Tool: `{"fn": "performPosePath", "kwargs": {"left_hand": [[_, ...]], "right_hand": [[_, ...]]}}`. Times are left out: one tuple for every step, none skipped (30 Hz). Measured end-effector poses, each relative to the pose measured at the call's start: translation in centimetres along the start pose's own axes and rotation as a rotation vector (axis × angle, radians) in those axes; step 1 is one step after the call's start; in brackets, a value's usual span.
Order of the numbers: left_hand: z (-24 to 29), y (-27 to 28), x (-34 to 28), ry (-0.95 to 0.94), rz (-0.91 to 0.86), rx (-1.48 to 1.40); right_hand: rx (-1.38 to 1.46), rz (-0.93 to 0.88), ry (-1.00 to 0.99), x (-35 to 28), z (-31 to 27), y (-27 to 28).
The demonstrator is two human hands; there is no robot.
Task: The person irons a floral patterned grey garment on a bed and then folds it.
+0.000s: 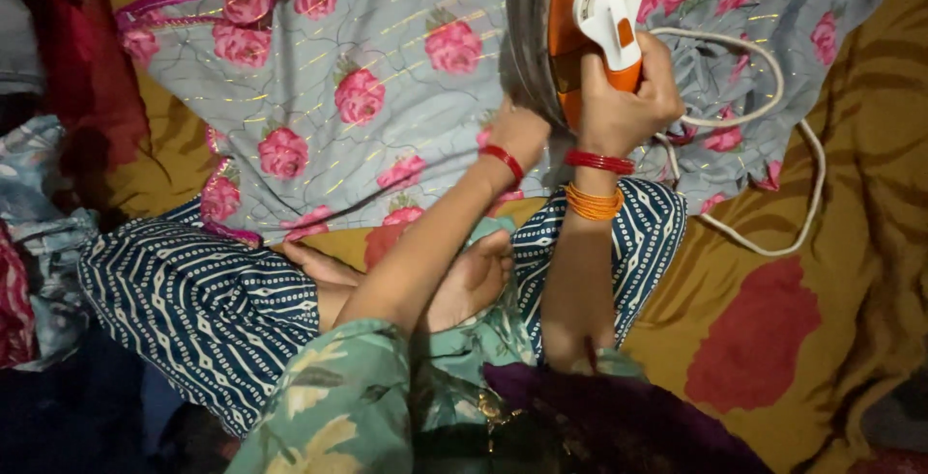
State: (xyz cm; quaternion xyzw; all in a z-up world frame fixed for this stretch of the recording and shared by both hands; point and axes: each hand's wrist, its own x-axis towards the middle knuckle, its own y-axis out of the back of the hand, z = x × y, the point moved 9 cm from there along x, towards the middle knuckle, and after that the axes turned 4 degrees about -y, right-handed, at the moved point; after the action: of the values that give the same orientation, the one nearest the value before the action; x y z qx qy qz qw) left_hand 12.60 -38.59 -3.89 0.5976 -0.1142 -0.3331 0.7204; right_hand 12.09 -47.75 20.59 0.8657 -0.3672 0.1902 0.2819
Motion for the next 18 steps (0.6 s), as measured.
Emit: {"fn": "performPosePath", "kwargs": {"left_hand": [[1.4, -0.4, 0.0, -0.048, 0.114, -0.114], [2.2, -0.1, -0.7, -0.047, 0.114, -0.115], [3.4, 1.3, -1.5, -0.108, 0.248, -0.222], [4.4, 2.8, -2.6, -0.169, 0.381, -0.329], [4.5, 4.0, -3.4, -0.168, 0.385, -0.33], [4.9, 5.7, -4.5, -0.21, 0.443, -0.379], [5.1, 7.4, -5.5, -0.255, 0.501, -0.424], [4.1, 8.6, -6.2, -0.257, 0.505, -0.421], [2.5, 8.3, -6.3, -0.152, 0.341, -0.415], [0.9, 7.8, -6.7, -0.047, 0.178, -0.407], [-1.5, 7.2, -7.5, -0.049, 0.179, -0.407], [-4.8, 7.9, -8.7, 0.006, 0.346, -0.357], [-8.0, 8.6, -10.2, 0.064, 0.516, -0.304], [-10.3, 9.0, -11.8, 0.065, 0.518, -0.304], [-13.7, 9.6, -13.8, 0.203, 0.564, -0.287], [-17.1, 10.1, -16.2, 0.341, 0.609, -0.27], [-19.0, 9.3, -17.8, 0.346, 0.615, -0.271], [-21.4, 8.2, -19.6, 0.447, 0.556, -0.162]], "right_hand": [[0.022, -0.002, 0.018, 0.1, -0.2, -0.1], [0.022, -0.002, 0.018, 0.0, -0.3, -0.1], [0.017, -0.011, 0.023, 0.1, -0.5, -0.3], [0.011, -0.02, 0.027, 0.1, -0.8, -0.4], [0.012, -0.021, 0.031, -0.1, -0.9, -0.5], [0.015, -0.035, 0.01, -0.2, -0.7, -0.6], [0.02, -0.044, -0.012, -0.2, -0.5, -0.8], [0.023, -0.042, -0.008, -0.3, -0.4, -0.9], [-0.008, -0.044, 0.013, -0.5, -0.4, -1.0], [-0.038, -0.047, 0.034, -0.7, -0.4, -1.2], [-0.039, -0.045, 0.035, -0.8, -0.5, -1.3], [-0.031, -0.077, 0.04, -1.0, -0.6, -1.7], [-0.021, -0.111, 0.046, -1.2, -0.7, -2.2], [-0.02, -0.111, 0.048, -1.4, -1.0, -2.4], [-0.02, -0.135, 0.046, -1.7, -1.2, -2.9], [-0.019, -0.159, 0.044, -1.9, -1.4, -3.4], [-0.016, -0.162, 0.051, -2.1, -1.9, -3.8], [-0.038, -0.219, 0.025, -2.4, -2.1, -4.7]]}}
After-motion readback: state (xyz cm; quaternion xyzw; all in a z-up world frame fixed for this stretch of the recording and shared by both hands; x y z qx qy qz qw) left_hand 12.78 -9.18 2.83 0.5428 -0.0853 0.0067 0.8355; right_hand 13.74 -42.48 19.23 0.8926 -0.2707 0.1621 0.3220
